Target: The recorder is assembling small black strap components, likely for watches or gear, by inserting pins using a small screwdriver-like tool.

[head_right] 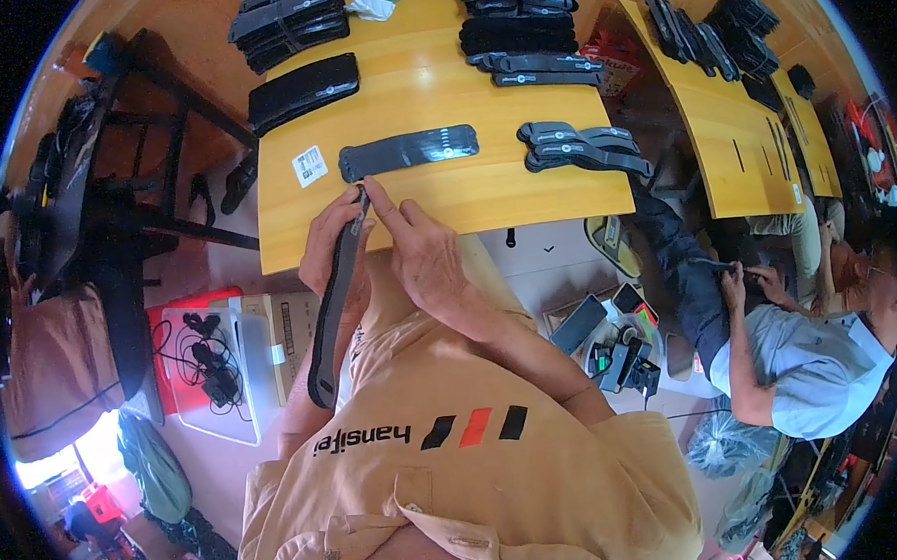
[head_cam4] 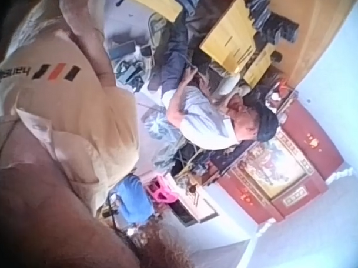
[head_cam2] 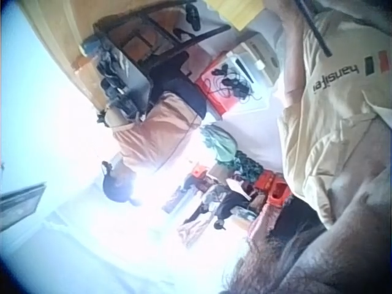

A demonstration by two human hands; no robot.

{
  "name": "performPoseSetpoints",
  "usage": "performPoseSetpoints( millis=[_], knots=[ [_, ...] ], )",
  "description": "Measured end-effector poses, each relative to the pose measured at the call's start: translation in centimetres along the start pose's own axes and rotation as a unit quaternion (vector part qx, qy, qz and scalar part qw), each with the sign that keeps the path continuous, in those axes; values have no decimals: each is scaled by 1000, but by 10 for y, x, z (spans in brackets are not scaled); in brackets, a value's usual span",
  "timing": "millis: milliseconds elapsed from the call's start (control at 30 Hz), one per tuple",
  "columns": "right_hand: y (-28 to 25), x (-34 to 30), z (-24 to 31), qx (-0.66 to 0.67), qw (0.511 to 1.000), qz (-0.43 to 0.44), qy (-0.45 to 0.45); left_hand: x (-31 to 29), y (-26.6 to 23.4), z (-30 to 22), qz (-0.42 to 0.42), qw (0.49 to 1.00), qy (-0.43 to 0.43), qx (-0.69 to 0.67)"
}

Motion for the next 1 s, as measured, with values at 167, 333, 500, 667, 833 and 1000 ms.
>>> performPoseSetpoints(
  millis=[167,333,500,667,833,1000],
  knots=[
    [-7,0,-10,122,987,55,85,-3,2,-1,2,1000,21,-3],
    [8,-9,-18,308,929,88,186,-10,8,5,3,997,-33,-69],
    [1,-10,-8,126,983,37,125,-8,4,7,-20,993,-39,-108],
    [-10,-4,8,-16,998,-41,-48,-5,2,-3,-2,998,-11,-58],
    [10,-20,-9,511,821,40,250,-5,4,-8,-1,999,-5,-44],
    [20,-26,-5,615,714,115,316,-11,3,23,4,947,-220,-234]
  ],
)
Point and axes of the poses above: each hand's wrist, its own x-axis towards the middle knuckle, its own y-axis out of the palm, z = x × y, the point moved 7 cm from there along x, towards the middle knuckle, and after that the axes turned 9 degrees about z, right-handed, at the moved point
